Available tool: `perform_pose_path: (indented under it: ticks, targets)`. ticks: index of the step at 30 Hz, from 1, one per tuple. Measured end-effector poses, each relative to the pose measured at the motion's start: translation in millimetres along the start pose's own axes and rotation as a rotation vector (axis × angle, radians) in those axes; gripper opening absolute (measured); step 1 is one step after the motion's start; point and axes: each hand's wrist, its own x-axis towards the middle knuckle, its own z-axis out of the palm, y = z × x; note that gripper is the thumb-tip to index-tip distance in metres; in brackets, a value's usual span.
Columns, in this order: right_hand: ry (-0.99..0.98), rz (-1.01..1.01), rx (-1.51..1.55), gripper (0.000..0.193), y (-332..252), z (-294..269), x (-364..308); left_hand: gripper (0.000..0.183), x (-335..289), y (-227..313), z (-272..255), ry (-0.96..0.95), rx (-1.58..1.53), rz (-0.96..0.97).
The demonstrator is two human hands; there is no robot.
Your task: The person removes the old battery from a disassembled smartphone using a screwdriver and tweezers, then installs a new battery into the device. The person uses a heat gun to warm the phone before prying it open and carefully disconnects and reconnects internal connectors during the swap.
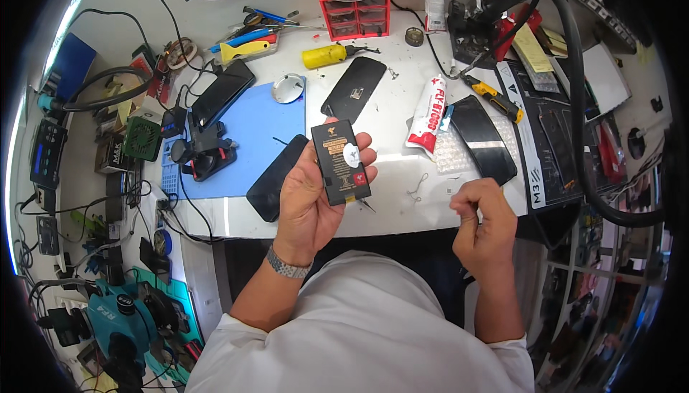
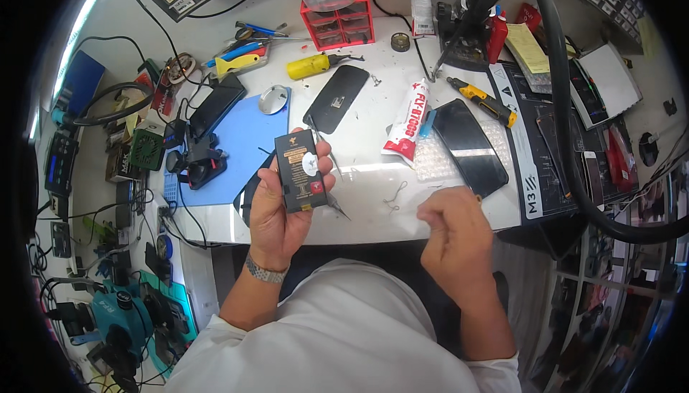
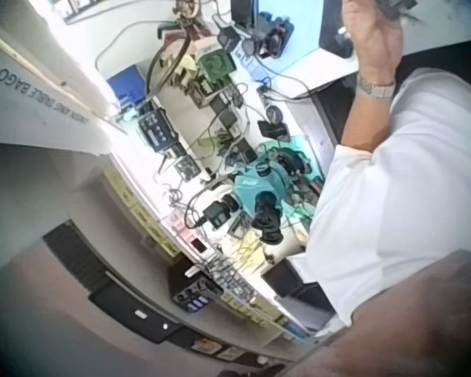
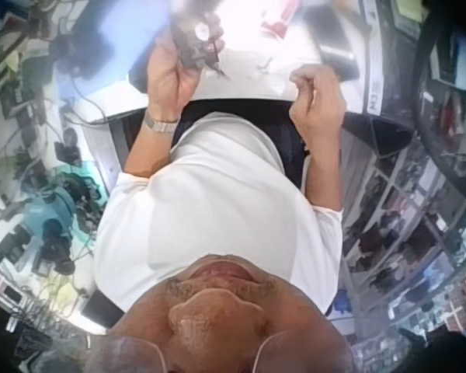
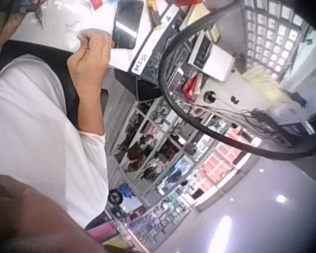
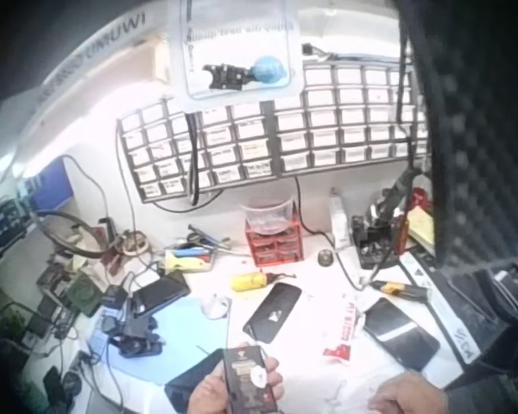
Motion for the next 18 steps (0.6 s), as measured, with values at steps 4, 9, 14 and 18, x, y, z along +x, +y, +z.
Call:
perform_pose_path:
  ticks: [4, 9, 14, 18]
  targets:
    - [0.084, 0.065, -0.198, 0.025, 27, -8, 7, 0.082, -6, -2, 0, -0.061, -0.047, -0.092]
    - [0.118, 0.042, -0.301, 0.025, 35, -11, 17, 0.083, -6, -7, -3, -0.126, -0.209, -0.231]
    - [0.005, 0.164, 0.150, 0.018, 2, 1, 29, 0.098, -7, -8, -1, -0.125, -0.014, -0.337]
    - [-0.148, 0.331, 0.452, 0.020, -11, 20, 26, 0.092, -11, -14, -1, -0.159, -0.084, -0.408]
